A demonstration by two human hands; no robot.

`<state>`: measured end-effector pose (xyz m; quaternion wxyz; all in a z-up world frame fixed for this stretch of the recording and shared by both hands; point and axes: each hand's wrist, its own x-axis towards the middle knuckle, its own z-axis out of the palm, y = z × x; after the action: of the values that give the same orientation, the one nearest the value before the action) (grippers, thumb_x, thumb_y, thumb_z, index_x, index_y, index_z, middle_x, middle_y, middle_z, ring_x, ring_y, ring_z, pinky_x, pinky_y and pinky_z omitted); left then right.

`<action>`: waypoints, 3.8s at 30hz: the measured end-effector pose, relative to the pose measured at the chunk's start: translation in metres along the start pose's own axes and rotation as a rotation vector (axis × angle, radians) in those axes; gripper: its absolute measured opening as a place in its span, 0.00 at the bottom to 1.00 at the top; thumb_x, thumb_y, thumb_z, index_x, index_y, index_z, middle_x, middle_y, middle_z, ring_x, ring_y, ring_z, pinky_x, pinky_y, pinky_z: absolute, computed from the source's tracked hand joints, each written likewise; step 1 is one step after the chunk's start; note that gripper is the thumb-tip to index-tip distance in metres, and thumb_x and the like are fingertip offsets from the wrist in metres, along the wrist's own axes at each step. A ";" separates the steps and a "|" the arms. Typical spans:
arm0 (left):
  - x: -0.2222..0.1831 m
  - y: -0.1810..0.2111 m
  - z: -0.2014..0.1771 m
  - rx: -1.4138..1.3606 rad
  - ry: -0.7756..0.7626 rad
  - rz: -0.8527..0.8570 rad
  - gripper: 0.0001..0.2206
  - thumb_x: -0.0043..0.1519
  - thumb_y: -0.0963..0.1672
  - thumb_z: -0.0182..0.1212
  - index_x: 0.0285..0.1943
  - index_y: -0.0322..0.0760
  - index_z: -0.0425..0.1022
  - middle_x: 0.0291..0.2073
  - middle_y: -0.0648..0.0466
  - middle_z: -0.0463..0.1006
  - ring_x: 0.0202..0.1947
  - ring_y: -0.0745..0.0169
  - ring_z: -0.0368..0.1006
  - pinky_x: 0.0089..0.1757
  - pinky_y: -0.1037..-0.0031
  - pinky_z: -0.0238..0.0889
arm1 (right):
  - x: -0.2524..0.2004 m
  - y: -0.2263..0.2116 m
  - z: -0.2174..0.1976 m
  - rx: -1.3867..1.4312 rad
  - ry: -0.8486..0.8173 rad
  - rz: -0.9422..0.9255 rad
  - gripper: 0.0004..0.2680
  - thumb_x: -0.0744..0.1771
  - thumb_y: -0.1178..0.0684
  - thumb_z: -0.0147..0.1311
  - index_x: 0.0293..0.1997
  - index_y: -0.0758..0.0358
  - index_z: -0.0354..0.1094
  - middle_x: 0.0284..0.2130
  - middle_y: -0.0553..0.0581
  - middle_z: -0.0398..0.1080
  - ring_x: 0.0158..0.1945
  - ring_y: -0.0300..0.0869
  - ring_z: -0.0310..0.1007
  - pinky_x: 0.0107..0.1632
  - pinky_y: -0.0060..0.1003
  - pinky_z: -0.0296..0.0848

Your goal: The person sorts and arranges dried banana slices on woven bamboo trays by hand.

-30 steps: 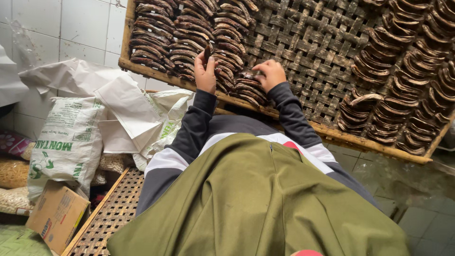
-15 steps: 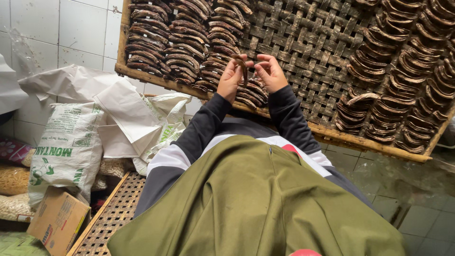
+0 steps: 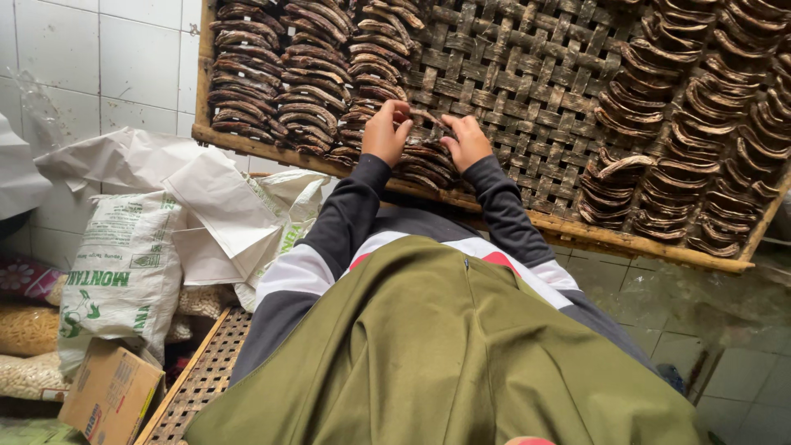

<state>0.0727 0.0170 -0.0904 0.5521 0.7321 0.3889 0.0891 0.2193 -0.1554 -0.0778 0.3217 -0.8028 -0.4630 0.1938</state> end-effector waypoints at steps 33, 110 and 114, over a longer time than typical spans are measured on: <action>0.006 0.024 0.002 0.739 -0.025 0.593 0.09 0.57 0.40 0.58 0.45 0.47 0.75 0.40 0.57 0.75 0.46 0.55 0.71 0.46 0.63 0.59 | 0.195 0.239 -0.224 -0.696 0.132 0.017 0.29 0.56 0.45 0.79 0.61 0.50 0.69 0.57 0.59 0.70 0.63 0.56 0.67 0.57 0.55 0.68; 0.020 0.022 0.017 0.769 0.095 0.677 0.17 0.63 0.40 0.59 0.61 0.45 0.70 0.44 0.58 0.77 0.46 0.60 0.73 0.46 0.66 0.62 | 0.052 0.017 0.011 0.140 0.215 0.008 0.04 0.64 0.62 0.65 0.41 0.66 0.76 0.37 0.59 0.72 0.38 0.47 0.77 0.42 0.38 0.77; 0.028 0.022 0.021 0.799 0.022 0.773 0.15 0.67 0.41 0.58 0.62 0.46 0.69 0.46 0.60 0.78 0.44 0.64 0.74 0.48 0.66 0.62 | 0.037 0.023 0.013 0.165 0.401 0.103 0.03 0.65 0.62 0.64 0.39 0.65 0.76 0.38 0.57 0.74 0.38 0.45 0.78 0.42 0.36 0.79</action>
<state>0.1139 0.0178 -0.0870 0.1547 0.9730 0.1014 0.1382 0.2443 -0.1273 -0.1035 0.4618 -0.8188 -0.3306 0.0836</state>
